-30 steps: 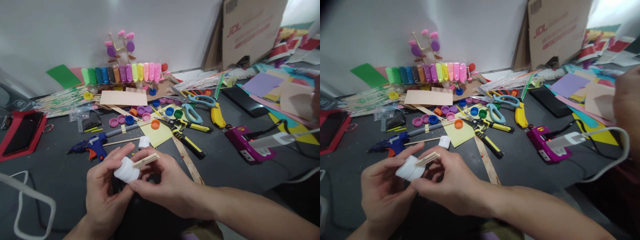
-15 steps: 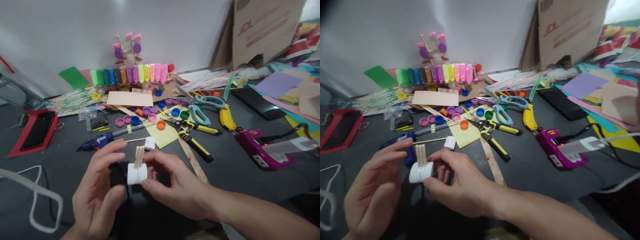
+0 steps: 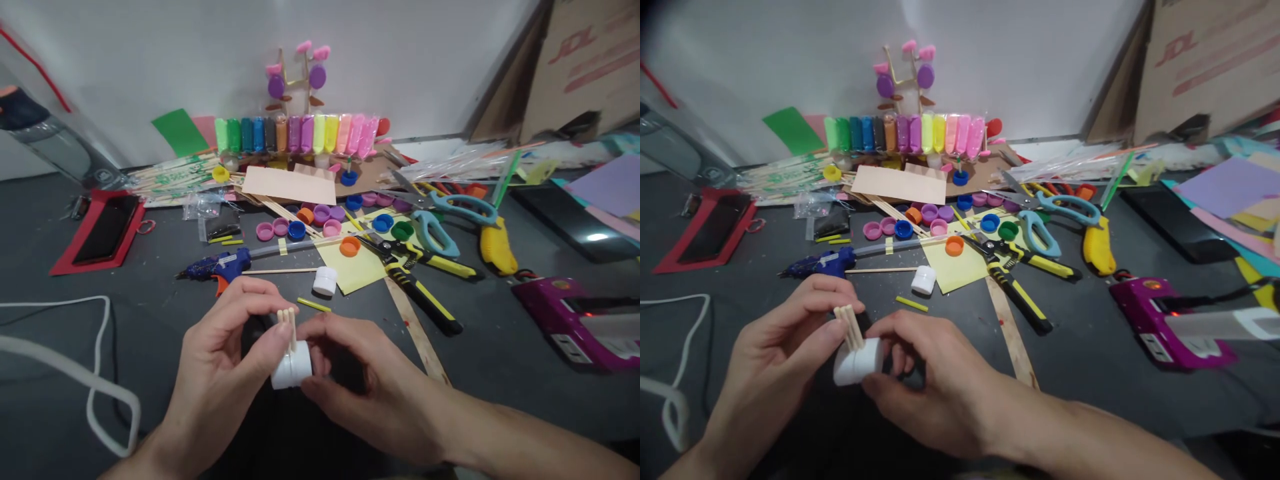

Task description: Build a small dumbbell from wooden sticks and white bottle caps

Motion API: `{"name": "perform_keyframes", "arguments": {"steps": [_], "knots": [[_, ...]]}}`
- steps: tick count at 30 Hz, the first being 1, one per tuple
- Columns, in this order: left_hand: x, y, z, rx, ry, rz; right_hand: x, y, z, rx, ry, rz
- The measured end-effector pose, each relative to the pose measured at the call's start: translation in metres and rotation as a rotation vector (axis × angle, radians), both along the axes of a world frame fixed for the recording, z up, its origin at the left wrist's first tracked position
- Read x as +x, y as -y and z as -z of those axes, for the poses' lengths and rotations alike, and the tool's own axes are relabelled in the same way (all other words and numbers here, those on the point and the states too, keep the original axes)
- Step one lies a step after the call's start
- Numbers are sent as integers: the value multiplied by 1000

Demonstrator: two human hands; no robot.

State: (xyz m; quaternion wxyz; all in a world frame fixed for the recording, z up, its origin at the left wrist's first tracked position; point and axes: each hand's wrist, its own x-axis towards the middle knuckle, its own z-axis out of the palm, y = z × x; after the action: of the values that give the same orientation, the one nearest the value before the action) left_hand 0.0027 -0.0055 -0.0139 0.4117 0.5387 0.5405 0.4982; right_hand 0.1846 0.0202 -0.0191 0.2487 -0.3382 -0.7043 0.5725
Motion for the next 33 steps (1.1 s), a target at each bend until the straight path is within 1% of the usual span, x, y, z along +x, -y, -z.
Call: {"name": "perform_keyframes", "arguments": {"steps": [5,11,16,19,25,30,32,33], "knots": [[0,-1,0,-36,-23,-23,2,2,3,-13,-24,-11],[-2,-3,2,-109,5,20,2,3,2,-30,-37,-14],[-2,-4,2,-122,-50,8,2,4,5,1,-32,-4],[-3,-3,2,-154,-66,30,2,4,7,30,-14,0],[-5,-1,6,-171,-3,50,2,2,4,26,56,-22],[-9,-3,9,-178,31,73,9,-8,0,18,92,-70],[-9,-4,9,-164,-1,59,14,-13,-2,64,83,-17],[-10,-5,9,-149,-17,47,18,-16,-4,122,91,35]]}}
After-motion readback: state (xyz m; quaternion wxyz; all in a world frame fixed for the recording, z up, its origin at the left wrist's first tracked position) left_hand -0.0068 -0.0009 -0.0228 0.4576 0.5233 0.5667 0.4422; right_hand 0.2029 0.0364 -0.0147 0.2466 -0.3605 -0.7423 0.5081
